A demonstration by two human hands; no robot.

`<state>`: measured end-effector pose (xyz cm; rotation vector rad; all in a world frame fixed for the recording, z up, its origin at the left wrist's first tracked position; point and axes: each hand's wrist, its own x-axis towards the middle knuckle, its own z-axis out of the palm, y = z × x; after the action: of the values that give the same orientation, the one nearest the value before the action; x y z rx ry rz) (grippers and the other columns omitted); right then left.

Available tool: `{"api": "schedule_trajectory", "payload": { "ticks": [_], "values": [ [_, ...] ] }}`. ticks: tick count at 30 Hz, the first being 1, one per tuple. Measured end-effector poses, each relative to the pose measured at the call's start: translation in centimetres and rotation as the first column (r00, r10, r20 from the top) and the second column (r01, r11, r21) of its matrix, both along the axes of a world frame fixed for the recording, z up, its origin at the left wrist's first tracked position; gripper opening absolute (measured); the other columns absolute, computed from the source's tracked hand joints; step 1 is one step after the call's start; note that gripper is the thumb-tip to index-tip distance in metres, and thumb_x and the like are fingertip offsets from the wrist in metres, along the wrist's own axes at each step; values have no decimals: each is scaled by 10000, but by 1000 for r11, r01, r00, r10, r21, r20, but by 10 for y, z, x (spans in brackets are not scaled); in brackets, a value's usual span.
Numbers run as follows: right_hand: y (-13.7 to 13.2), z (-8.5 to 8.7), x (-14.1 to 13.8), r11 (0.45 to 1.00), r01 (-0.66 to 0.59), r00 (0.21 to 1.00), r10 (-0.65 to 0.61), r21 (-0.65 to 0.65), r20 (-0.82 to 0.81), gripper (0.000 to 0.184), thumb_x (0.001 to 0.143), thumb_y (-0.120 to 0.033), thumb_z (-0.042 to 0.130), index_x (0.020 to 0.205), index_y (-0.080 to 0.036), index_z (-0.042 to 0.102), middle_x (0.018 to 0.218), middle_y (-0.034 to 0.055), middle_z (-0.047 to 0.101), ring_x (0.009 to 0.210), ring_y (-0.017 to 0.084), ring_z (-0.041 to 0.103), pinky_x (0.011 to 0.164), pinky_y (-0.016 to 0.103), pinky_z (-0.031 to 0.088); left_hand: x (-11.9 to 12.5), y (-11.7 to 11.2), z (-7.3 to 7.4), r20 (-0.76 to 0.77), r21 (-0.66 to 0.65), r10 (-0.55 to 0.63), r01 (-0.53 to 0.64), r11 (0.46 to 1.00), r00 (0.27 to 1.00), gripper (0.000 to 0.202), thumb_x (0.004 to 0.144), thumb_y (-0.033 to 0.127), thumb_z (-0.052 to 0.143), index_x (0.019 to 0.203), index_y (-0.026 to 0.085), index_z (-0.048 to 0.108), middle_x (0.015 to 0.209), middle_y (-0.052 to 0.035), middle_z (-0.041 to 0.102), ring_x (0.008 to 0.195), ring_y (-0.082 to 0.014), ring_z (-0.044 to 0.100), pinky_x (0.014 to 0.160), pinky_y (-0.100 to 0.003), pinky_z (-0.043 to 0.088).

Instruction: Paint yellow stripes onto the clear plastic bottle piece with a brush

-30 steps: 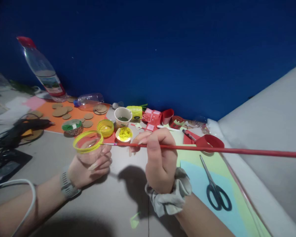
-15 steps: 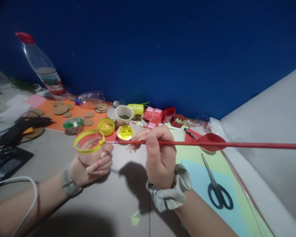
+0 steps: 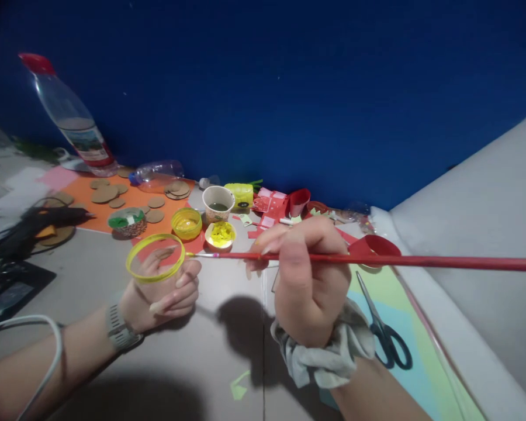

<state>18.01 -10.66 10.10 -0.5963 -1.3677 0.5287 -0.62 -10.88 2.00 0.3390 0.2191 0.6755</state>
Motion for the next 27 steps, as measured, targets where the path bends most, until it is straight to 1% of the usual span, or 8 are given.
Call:
{"api": "schedule_trajectory", "payload": {
  "ticks": [2, 5, 10, 15, 18, 23, 25, 27],
  "values": [
    [-4, -1, -1, 998, -23, 1000, 23, -65, 10, 189, 883, -154, 511, 706, -202, 559, 583, -17, 578, 436, 124, 535, 373, 288, 424, 0, 0, -1, 2, -3, -4, 4, 1000, 1000, 576, 885, 524, 262, 645, 118, 591, 402, -12, 420, 355, -75, 316, 359, -171, 243],
    [-7, -6, -1, 992, -30, 999, 34, -126, 28, 156, 877, -185, 530, 728, -219, 559, 541, -32, 551, 434, 132, 532, 374, 292, 431, 1, 0, -1, -2, -5, -6, 6, 1000, 1000, 577, 879, 537, 273, 641, 118, 591, 398, -13, 421, 356, -78, 340, 363, -172, 250],
    [-8, -8, -5, 995, -36, 999, 38, -94, 12, 128, 874, -197, 528, 750, -215, 552, 564, -28, 581, 436, 137, 533, 375, 297, 430, 3, 0, 1, -4, 8, -3, 3, 1000, 1000, 583, 876, 540, 271, 643, 116, 596, 399, -13, 428, 350, -76, 338, 360, -173, 243],
    [-7, 0, -7, 997, 13, 1000, -15, -79, -18, 181, 888, -197, 512, 708, -201, 536, 549, -43, 577, 413, 110, 534, 368, 267, 431, 5, -1, 2, -32, 22, 0, 0, 1000, 999, 564, 853, 558, 295, 664, 116, 590, 421, -20, 456, 342, -83, 354, 360, -186, 247],
    [-6, 8, -4, 996, 67, 998, -68, -61, -14, 202, 876, -183, 523, 674, -185, 526, 576, -25, 594, 398, 108, 539, 344, 263, 428, 7, -1, 3, -87, 20, 64, -62, 998, 994, 528, 852, 551, 287, 671, 133, 553, 450, -24, 471, 348, -93, 364, 362, -198, 250],
    [-3, 19, 0, 983, 175, 983, -178, -59, -46, 261, 813, -25, 519, 616, -195, 499, 519, -45, 492, 392, 98, 530, 334, 238, 434, 12, -3, 2, -211, -3, 242, -248, 969, 947, 481, 849, 578, 304, 745, 158, 513, 558, -13, 497, 402, -107, 419, 359, -202, 275],
    [-2, 22, 0, 975, 211, 975, -215, -68, -62, 269, 817, -38, 521, 611, -208, 499, 542, -33, 487, 389, 109, 525, 309, 260, 417, 13, -4, 0, -249, 38, 265, -264, 964, 932, 475, 854, 594, 321, 792, 163, 511, 620, -17, 528, 427, -114, 453, 349, -200, 290],
    [-2, 22, -1, 969, 242, 968, -245, -51, -56, 270, 852, -113, 521, 605, -221, 502, 544, -16, 499, 377, 119, 505, 287, 281, 382, 15, -5, -2, -267, 105, 270, -251, 962, 925, 475, 853, 612, 348, 872, 169, 519, 677, -21, 558, 447, -109, 461, 360, -203, 331]
  ]
}}
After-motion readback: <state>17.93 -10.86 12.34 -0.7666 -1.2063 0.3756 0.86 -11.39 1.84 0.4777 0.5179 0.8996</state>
